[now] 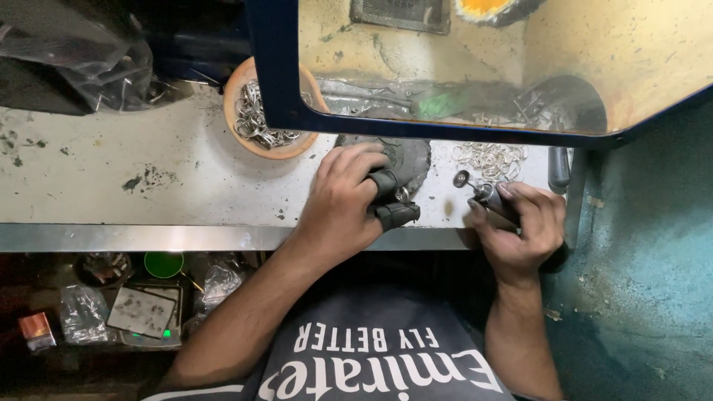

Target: Polishing small jewelry pieces using a stationary polishing wheel and a handheld rotary tool at a workbench.

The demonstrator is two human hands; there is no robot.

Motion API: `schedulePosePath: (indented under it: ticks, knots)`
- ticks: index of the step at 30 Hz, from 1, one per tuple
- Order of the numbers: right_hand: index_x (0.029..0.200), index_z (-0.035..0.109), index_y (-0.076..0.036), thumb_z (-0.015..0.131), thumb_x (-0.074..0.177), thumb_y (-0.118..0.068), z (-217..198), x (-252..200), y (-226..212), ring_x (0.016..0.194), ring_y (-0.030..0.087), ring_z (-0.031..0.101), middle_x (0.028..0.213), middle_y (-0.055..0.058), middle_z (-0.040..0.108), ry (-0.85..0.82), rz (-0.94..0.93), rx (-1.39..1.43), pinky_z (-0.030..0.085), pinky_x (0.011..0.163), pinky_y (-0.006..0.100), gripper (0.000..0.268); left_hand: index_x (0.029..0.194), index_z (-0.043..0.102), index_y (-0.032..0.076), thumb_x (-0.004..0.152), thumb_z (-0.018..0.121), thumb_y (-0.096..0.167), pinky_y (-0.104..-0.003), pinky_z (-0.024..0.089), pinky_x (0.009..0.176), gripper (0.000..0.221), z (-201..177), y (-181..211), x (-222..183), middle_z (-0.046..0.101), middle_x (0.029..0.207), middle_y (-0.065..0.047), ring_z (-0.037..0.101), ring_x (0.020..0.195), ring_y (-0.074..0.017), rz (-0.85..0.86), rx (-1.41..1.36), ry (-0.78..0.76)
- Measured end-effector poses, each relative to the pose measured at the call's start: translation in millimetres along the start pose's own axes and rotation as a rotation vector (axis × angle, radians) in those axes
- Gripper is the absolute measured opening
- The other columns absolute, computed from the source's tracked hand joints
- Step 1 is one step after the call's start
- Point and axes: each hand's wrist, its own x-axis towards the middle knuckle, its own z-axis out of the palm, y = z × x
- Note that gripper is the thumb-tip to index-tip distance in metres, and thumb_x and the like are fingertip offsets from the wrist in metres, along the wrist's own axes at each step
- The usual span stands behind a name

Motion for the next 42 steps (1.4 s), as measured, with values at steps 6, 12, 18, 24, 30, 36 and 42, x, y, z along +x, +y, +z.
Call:
schedulePosePath:
  ticks: [6,12,18,24,30,36,42]
  knots:
    - [0.098,0.075,-0.002,0.092,0.091,-0.045,-1,2,-1,0.082,0.037,0.065,0.094,0.015,0.074,-0.013,0.014,0.016,0.052,0.076,0.046,0.047,0.083,0.068,-0.001,0.075,0.092,0.025,-0.058,0.041,0.105,0.036,-4,3,3,0.068,0.108,-0.012,0.063,0.121,-0.0355,-0.034,-0.014,-0.006]
    - [0.098,0.075,-0.002,0.093,0.091,-0.042,-3,7,-6,0.082,0.036,0.065,0.094,0.014,0.074,-0.017,0.019,0.019,0.052,0.077,0.046,0.044,0.082,0.068,0.0,0.075,0.092,0.029,-0.056,0.041,0.105,0.038,-1,4,3,0.069,0.108,-0.012,0.064,0.12,-0.0344,-0.037,-0.008,0.015]
    - [0.098,0.076,-0.002,0.093,0.09,-0.04,-3,8,-5,0.083,0.035,0.066,0.093,0.013,0.075,-0.001,0.012,0.033,0.053,0.078,0.045,0.042,0.08,0.069,-0.002,0.075,0.091,0.032,-0.056,0.041,0.105,0.041,1,4,4,0.07,0.108,-0.013,0.064,0.12,-0.0346,-0.044,0.005,0.024]
    - [0.097,0.076,-0.001,0.093,0.088,-0.04,-7,12,-7,0.083,0.035,0.068,0.093,0.013,0.075,-0.008,0.002,0.01,0.054,0.081,0.045,0.043,0.084,0.07,0.001,0.07,0.093,0.034,-0.056,0.046,0.101,0.043,-6,6,5,0.07,0.105,-0.01,0.067,0.112,-0.0366,-0.082,-0.093,0.069]
    - [0.094,0.078,-0.005,0.093,0.085,-0.038,-9,18,-12,0.081,0.031,0.07,0.089,0.009,0.076,0.044,0.031,0.008,0.055,0.083,0.042,0.038,0.109,0.07,0.001,0.08,0.081,0.032,-0.046,0.053,0.098,0.044,-7,11,-41,0.07,0.103,-0.017,0.068,0.104,-0.0319,-0.751,-1.306,0.311]
    - [0.104,0.077,0.005,0.082,0.092,-0.037,-19,14,-14,0.093,0.032,0.07,0.102,0.018,0.077,-0.095,-0.011,-0.097,0.053,0.091,0.044,0.044,0.134,0.057,0.006,0.092,0.07,0.046,-0.03,0.053,0.076,0.059,-19,48,-5,0.068,0.106,-0.01,0.064,0.088,-0.0185,-0.861,-1.904,0.555]
    - [0.102,0.077,0.005,0.082,0.096,-0.034,-21,14,-14,0.095,0.034,0.07,0.103,0.018,0.076,-0.097,0.012,-0.064,0.052,0.094,0.045,0.04,0.111,0.059,0.006,0.095,0.065,0.048,-0.027,0.054,0.065,0.046,-10,48,5,0.063,0.087,-0.013,0.061,0.081,-0.0192,-1.082,-1.781,0.738]
